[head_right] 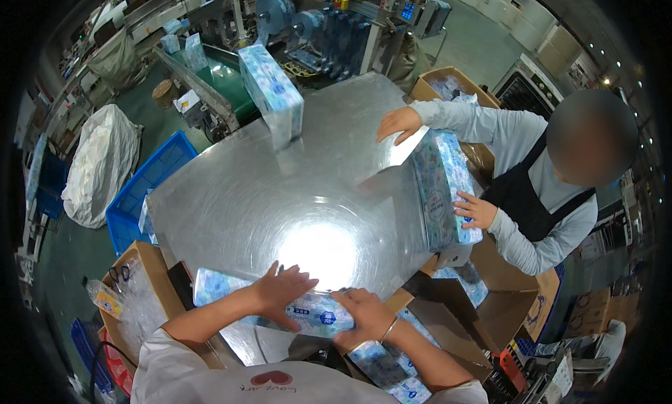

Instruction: The person folds cardboard boxes and packs plastic-wrapped tissue packs into them before placing the boxes onto a conveyor belt.

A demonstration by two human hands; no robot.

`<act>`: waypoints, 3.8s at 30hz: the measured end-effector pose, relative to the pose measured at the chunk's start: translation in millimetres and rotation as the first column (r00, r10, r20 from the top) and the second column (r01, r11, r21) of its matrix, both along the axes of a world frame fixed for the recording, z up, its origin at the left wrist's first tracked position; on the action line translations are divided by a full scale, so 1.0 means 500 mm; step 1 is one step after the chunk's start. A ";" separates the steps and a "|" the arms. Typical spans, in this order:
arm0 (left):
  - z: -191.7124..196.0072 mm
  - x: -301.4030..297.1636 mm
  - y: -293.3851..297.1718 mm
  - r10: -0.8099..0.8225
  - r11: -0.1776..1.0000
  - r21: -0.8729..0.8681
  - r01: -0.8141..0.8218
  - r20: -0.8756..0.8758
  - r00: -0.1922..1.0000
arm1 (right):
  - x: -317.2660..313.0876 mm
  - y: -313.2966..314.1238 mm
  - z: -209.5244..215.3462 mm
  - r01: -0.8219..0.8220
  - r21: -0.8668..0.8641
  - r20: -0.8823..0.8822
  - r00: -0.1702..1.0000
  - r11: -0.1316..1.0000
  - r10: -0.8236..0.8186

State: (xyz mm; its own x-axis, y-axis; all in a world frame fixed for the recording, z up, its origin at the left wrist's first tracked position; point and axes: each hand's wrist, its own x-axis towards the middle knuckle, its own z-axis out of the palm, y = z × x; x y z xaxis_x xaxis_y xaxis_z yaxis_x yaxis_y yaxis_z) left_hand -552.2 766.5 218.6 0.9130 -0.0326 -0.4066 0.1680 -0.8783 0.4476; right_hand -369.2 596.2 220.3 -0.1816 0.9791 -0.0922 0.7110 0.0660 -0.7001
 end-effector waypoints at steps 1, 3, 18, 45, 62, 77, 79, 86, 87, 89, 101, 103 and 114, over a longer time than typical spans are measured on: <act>0.001 -0.001 -0.009 -0.001 1.000 -0.001 0.001 0.032 0.999 | 0.016 0.009 -0.009 -0.005 0.004 -0.092 0.996 1.000 0.006; 0.014 -0.006 -0.029 0.005 1.000 0.001 -0.005 0.086 0.996 | 0.049 0.068 0.015 0.096 0.052 0.014 0.995 0.994 -0.097; -0.011 -0.006 -0.081 0.006 0.996 -0.083 0.039 0.484 0.875 | 0.192 0.630 -0.004 0.562 0.262 0.467 0.638 0.785 -0.612; -0.157 -0.368 0.046 0.808 -0.472 -0.828 -0.303 -0.544 0.225 | 0.066 0.135 -0.142 0.387 -0.316 -0.593 0.632 0.866 -0.499; -0.157 -0.383 -0.019 0.840 -0.304 -0.853 -0.425 -0.450 0.304 | 0.018 0.042 -0.155 0.460 -0.341 -0.330 0.758 0.820 -0.562; -0.248 -0.332 -0.063 0.917 -0.270 -0.907 -0.322 -0.344 0.202 | 0.107 0.098 -0.268 0.479 -0.203 -0.581 0.643 0.854 -0.499; -0.267 -0.342 -0.059 0.978 -0.038 -0.901 -0.433 -0.123 0.170 | 0.122 0.114 -0.288 0.481 -0.257 -0.660 0.546 0.838 -0.516; -0.241 -0.312 -0.030 0.984 -0.059 -0.944 -0.324 -0.110 0.140 | 0.116 0.072 -0.234 0.517 -0.510 -0.533 0.438 0.688 -0.724; -0.247 -0.308 -0.030 0.977 -0.094 -0.949 -0.301 -0.146 0.155 | 0.118 0.051 -0.234 0.479 -0.502 -0.507 0.511 0.720 -0.694; -0.241 -0.297 -0.033 0.933 -0.296 -0.923 -0.247 -0.335 0.133 | 0.117 0.030 -0.227 0.394 -0.508 -0.459 0.629 0.766 -0.627; -0.132 -0.250 0.003 0.936 0.292 -0.908 -0.300 0.206 0.286 | -0.059 -0.133 -0.118 0.717 -0.350 -0.721 0.204 0.603 -0.662; 0.024 -0.198 -0.042 0.881 0.430 -0.828 -0.359 0.299 0.367 | -0.088 -0.200 -0.099 0.833 -0.261 -0.744 0.149 0.488 -0.652; -0.286 0.352 -0.451 0.213 0.951 0.144 -0.273 0.337 0.917 | -0.033 -0.620 -0.148 0.986 -0.164 0.639 0.118 0.015 -0.760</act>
State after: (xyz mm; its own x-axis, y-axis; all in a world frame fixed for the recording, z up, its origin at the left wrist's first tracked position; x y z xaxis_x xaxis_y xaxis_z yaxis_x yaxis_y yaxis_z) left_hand -376.1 541.1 75.5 0.9642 0.2543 -0.0750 0.2643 -0.8999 0.3468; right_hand -385.5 286.3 146.3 0.9335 0.0927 -0.3464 0.0684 -0.9943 -0.0819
